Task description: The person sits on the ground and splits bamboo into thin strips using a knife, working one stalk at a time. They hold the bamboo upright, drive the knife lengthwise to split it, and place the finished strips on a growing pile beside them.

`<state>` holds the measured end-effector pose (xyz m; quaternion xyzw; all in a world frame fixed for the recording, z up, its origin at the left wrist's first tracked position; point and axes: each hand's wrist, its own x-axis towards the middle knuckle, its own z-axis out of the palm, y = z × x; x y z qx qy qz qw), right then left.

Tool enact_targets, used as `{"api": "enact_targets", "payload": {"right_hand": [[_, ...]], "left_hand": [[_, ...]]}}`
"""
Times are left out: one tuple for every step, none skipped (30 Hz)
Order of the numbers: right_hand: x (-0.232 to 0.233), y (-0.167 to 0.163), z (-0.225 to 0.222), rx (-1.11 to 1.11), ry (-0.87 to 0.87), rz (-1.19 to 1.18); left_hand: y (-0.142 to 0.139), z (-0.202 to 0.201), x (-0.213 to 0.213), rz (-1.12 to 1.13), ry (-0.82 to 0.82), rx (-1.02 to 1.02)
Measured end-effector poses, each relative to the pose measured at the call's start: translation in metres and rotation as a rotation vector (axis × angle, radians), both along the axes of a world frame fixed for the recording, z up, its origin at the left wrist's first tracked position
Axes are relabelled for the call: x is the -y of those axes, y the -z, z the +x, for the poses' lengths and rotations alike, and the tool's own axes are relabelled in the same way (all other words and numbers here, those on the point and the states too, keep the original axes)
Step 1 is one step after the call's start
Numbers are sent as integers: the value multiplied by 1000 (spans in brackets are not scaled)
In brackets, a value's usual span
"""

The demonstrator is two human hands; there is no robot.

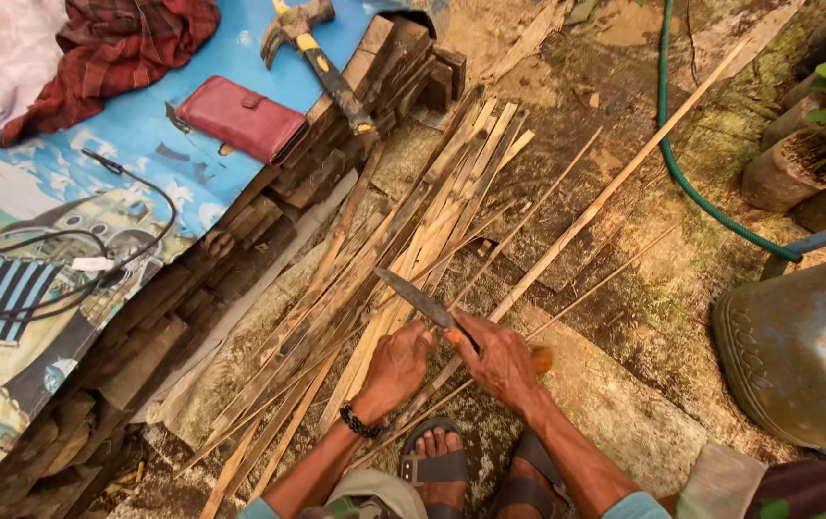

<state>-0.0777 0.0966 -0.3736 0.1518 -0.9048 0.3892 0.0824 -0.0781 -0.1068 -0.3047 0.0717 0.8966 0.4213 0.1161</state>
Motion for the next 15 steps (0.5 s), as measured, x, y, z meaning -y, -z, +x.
{"api": "enact_targets", "payload": {"right_hand": [[2,-3,0,-196,-68,-5],[2,-6,-1,82,18,1],[-3,-11,-6,355,105,11],[-8,-15,-11,628,193,21],[-14,-19,-14,560,220,79],[-19,-22,-18,487,246,137],[-19,-23,-18,414,272,199],[-20,-22,-19,423,229,106],[-15,-19,-15,442,188,11],[-9,-13,-8,459,153,-91],[-3,-7,-6,340,114,-55],[7,0,-4,226,74,-18],[12,7,2,127,34,23],[13,12,4,158,49,41],[13,16,2,178,58,57]], "left_hand": [[-1,2,3,-41,-13,40],[-2,5,7,-82,-30,73],[-4,7,12,-122,-45,101],[-5,10,18,-141,-45,118],[-7,13,22,-157,-44,135],[-7,14,25,-172,-45,149],[-7,15,25,-99,-27,53],[-6,14,25,-16,-8,-41],[-6,13,23,63,14,-125],[-4,13,19,-3,-4,-38],[-4,11,16,-76,-19,33],[-4,9,14,-152,-37,108],[-5,10,13,-117,-37,108],[-6,10,13,-83,-39,107],[-7,10,13,-52,-49,96]]}}
